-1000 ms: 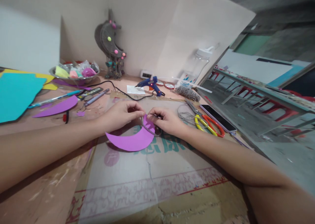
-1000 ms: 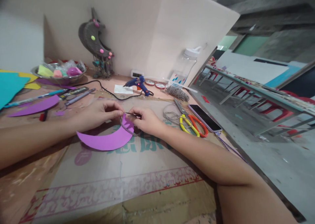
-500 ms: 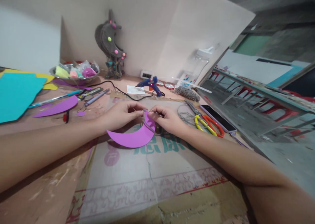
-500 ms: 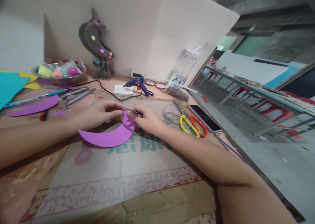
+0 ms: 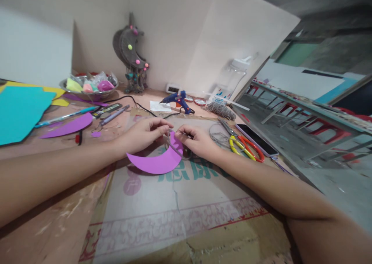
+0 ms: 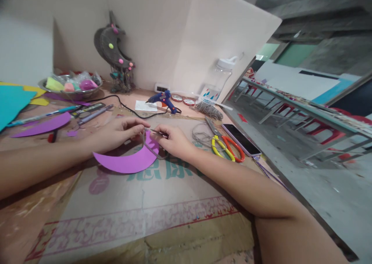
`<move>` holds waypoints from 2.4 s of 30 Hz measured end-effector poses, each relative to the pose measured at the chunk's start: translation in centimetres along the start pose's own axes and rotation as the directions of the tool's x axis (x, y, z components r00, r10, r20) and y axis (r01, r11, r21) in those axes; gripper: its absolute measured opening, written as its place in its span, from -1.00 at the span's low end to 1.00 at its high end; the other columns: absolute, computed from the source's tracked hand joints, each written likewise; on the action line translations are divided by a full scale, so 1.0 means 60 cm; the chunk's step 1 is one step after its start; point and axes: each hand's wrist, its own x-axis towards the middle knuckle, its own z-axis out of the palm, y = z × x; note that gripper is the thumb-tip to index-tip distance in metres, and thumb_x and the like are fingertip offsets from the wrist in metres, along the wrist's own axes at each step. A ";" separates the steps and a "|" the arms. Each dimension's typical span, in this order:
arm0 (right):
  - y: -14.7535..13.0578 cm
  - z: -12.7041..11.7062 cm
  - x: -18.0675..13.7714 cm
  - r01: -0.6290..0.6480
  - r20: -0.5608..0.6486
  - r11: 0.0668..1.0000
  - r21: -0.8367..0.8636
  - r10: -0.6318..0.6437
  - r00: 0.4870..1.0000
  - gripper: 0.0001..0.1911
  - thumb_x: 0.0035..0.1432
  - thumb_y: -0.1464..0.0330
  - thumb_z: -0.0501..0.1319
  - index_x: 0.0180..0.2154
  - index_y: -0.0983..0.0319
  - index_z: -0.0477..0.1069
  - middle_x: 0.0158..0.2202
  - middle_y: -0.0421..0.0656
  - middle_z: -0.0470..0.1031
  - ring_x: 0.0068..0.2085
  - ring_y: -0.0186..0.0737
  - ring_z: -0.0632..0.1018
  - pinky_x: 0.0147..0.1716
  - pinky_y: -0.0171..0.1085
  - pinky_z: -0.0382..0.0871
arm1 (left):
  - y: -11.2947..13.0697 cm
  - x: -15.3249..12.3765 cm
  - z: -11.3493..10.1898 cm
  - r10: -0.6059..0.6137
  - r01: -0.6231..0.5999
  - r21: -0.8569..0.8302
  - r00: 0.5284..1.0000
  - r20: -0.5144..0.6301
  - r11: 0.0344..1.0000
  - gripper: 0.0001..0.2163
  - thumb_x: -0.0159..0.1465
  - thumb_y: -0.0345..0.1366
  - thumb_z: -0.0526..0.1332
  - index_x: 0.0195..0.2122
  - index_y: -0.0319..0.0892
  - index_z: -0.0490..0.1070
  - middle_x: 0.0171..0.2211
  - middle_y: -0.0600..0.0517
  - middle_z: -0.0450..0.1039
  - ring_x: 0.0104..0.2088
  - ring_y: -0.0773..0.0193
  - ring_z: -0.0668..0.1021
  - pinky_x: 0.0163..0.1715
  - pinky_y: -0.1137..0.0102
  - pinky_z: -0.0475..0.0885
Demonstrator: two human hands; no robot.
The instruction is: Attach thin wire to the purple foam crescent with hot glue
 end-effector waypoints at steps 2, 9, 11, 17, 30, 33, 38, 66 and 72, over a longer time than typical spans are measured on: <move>0.002 0.000 0.000 -0.010 0.005 1.000 -0.010 0.010 1.000 -0.74 0.17 0.18 0.11 -0.39 0.25 0.33 -0.59 -0.29 0.36 -0.60 -0.41 0.39 -0.60 -0.41 0.25 | 0.003 -0.001 -0.001 0.018 -0.018 0.065 1.000 0.003 0.998 -0.72 0.22 -0.17 0.16 -0.15 -0.23 0.45 -0.45 0.05 0.45 -0.48 0.35 0.46 -0.49 0.49 0.33; 0.007 0.000 0.000 0.029 -0.016 0.994 -0.104 -0.031 0.999 -0.76 0.16 0.22 0.12 -0.39 0.26 0.38 -0.55 -0.26 0.40 -0.54 -0.40 0.40 -0.53 -0.40 0.27 | 0.004 -0.001 -0.003 0.030 -0.032 0.143 0.999 0.018 0.989 -0.78 0.22 -0.18 0.16 -0.28 -0.23 0.46 -0.43 0.04 0.49 -0.45 0.34 0.47 -0.43 0.46 0.35; 0.007 -0.001 0.000 0.047 -0.019 0.992 -0.117 -0.050 0.999 -0.78 0.16 0.24 0.12 -0.39 0.26 0.39 -0.52 -0.25 0.41 -0.51 -0.39 0.41 -0.50 -0.40 0.28 | 0.004 -0.001 -0.004 0.038 -0.041 0.163 0.999 0.017 0.986 -0.78 0.22 -0.17 0.15 -0.30 -0.23 0.46 -0.44 0.05 0.48 -0.44 0.33 0.47 -0.42 0.46 0.35; 0.007 0.000 -0.001 0.006 0.000 0.998 -0.065 -0.006 1.000 -0.74 0.17 0.19 0.12 -0.38 0.26 0.37 -0.57 -0.27 0.39 -0.57 -0.41 0.40 -0.57 -0.41 0.27 | 0.005 -0.001 -0.003 0.015 -0.016 0.149 1.000 0.010 0.989 -0.75 0.23 -0.14 0.14 -0.29 -0.22 0.44 -0.44 0.04 0.47 -0.46 0.33 0.46 -0.45 0.46 0.34; 0.005 0.002 -0.001 0.004 0.000 0.999 -0.033 -0.004 1.000 -0.76 0.17 0.21 0.12 -0.39 0.25 0.35 -0.59 -0.29 0.36 -0.59 -0.42 0.40 -0.59 -0.42 0.26 | -0.001 0.000 -0.004 0.026 -0.028 0.147 1.000 0.018 0.989 -0.74 0.23 -0.11 0.14 -0.30 -0.22 0.43 -0.44 0.03 0.48 -0.46 0.32 0.47 -0.44 0.46 0.35; 0.003 0.002 -0.002 -0.027 0.020 1.000 0.015 0.027 0.999 -0.76 0.18 0.20 0.11 -0.39 0.24 0.32 -0.61 -0.30 0.35 -0.62 -0.41 0.41 -0.61 -0.42 0.28 | 0.002 -0.001 -0.004 0.021 -0.022 0.156 1.000 0.014 0.987 -0.72 0.24 -0.10 0.13 -0.27 -0.22 0.45 -0.45 0.04 0.47 -0.46 0.34 0.46 -0.46 0.48 0.33; 0.004 0.001 -0.001 0.002 0.004 0.999 -0.035 -0.002 1.000 -0.75 0.17 0.19 0.12 -0.39 0.25 0.34 -0.58 -0.28 0.36 -0.58 -0.41 0.41 -0.58 -0.42 0.28 | 0.008 -0.003 -0.003 -0.017 0.014 0.171 1.000 0.017 0.985 -0.71 0.25 -0.08 0.11 -0.32 -0.23 0.44 -0.49 0.05 0.44 -0.49 0.35 0.44 -0.49 0.49 0.29; 0.005 -0.001 0.002 0.046 -0.062 0.999 -0.017 -0.047 0.997 -0.71 0.17 0.15 0.10 -0.40 0.24 0.31 -0.56 -0.27 0.32 -0.57 -0.41 0.34 -0.57 -0.39 0.24 | 0.017 -0.005 0.001 -0.037 0.023 0.113 0.991 0.125 0.993 -0.77 0.19 -0.16 0.15 -0.51 -0.21 0.35 -0.60 0.12 0.32 -0.61 0.43 0.34 -0.65 0.54 0.17; 0.003 -0.002 0.001 0.122 -0.067 0.989 -0.088 -0.128 0.989 -0.79 0.17 0.25 0.12 -0.39 0.25 0.36 -0.48 -0.24 0.39 -0.46 -0.37 0.39 -0.45 -0.37 0.28 | 0.017 -0.005 0.002 -0.045 0.024 0.167 0.991 0.124 0.986 -0.79 0.19 -0.21 0.15 -0.52 -0.22 0.33 -0.63 0.15 0.29 -0.62 0.45 0.31 -0.62 0.54 0.17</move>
